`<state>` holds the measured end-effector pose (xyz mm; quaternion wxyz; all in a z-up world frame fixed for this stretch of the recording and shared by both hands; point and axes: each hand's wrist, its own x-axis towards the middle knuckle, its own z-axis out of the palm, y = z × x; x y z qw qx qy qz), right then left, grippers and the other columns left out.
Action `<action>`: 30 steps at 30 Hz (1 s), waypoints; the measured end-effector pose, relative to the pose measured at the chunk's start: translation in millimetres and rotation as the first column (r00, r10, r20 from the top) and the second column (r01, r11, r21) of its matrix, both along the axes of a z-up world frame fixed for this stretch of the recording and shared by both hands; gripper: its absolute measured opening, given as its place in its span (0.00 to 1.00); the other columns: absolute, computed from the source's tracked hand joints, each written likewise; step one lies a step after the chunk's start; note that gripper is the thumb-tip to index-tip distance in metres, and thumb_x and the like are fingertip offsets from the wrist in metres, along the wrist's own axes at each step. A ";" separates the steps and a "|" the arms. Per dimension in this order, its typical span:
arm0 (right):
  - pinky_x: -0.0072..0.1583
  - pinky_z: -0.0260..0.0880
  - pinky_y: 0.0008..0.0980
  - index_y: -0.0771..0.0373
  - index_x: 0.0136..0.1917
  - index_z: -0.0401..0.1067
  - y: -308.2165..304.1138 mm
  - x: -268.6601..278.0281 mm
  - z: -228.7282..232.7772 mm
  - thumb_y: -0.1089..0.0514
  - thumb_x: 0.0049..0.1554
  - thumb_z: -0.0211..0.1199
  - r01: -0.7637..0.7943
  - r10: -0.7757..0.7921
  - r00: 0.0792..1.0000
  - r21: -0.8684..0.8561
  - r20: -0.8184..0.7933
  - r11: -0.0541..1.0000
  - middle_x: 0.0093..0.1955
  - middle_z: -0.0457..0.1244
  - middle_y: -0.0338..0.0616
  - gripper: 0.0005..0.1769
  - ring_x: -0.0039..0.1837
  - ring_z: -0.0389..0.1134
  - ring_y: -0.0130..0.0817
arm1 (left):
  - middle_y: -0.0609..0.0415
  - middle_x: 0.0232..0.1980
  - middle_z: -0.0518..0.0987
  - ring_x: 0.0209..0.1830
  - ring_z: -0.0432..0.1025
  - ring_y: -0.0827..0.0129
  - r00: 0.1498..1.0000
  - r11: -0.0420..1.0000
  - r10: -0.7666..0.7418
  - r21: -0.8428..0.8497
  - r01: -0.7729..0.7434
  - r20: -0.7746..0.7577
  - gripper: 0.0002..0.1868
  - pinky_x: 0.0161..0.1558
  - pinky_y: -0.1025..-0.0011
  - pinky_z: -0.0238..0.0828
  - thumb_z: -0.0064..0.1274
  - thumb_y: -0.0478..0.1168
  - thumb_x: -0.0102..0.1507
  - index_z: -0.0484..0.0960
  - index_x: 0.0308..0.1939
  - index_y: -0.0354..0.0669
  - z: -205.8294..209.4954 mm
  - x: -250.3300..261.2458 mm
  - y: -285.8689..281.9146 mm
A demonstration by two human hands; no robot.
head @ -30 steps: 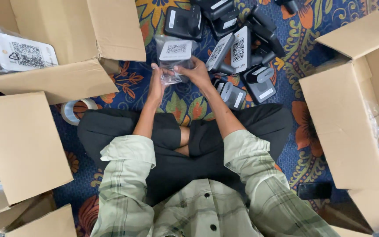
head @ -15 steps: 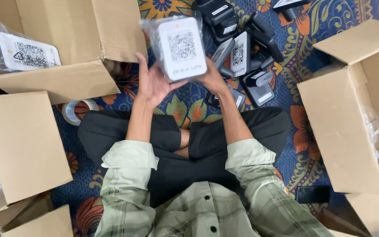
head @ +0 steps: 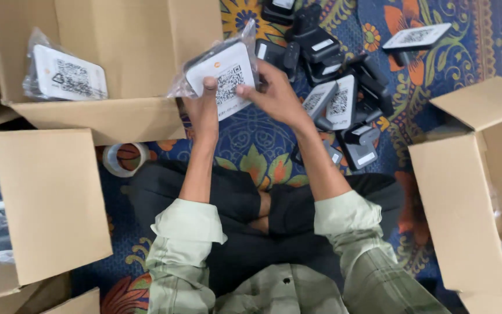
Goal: The person packs barcode scanners and related mounting equipment into cardboard boxes with bubble wrap.
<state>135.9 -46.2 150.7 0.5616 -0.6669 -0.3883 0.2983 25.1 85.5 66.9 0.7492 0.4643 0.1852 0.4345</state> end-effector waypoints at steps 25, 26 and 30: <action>0.63 0.70 0.45 0.56 0.69 0.68 434.6 -8.8 -199.7 0.68 0.60 0.63 -0.057 0.058 0.883 -0.016 0.467 0.998 0.59 0.68 0.49 0.25 0.62 0.70 0.50 | 0.44 0.39 0.83 0.39 0.80 0.50 -0.020 0.566 0.802 0.749 0.344 -0.597 0.21 0.34 0.57 0.74 0.59 0.54 0.66 0.80 0.44 0.38 -22.8 -26.6 350.9; 0.62 0.73 0.43 0.54 0.71 0.66 437.1 -0.8 -194.6 0.68 0.57 0.63 -0.104 0.098 0.882 -0.013 0.461 0.995 0.58 0.68 0.50 0.29 0.60 0.72 0.49 | 0.47 0.42 0.83 0.43 0.79 0.53 -0.102 0.578 0.794 0.692 0.434 -0.599 0.21 0.36 0.57 0.73 0.56 0.56 0.68 0.80 0.46 0.39 -21.6 -19.8 351.8; 0.58 0.76 0.39 0.54 0.74 0.64 433.1 -1.0 -184.2 0.60 0.65 0.57 -0.181 0.190 0.961 -0.059 0.202 0.982 0.62 0.65 0.52 0.24 0.57 0.72 0.48 | 0.46 0.54 0.79 0.50 0.75 0.52 -0.202 0.502 0.860 0.700 0.508 -0.469 0.31 0.44 0.58 0.71 0.53 0.59 0.66 0.76 0.61 0.36 4.2 -14.8 320.9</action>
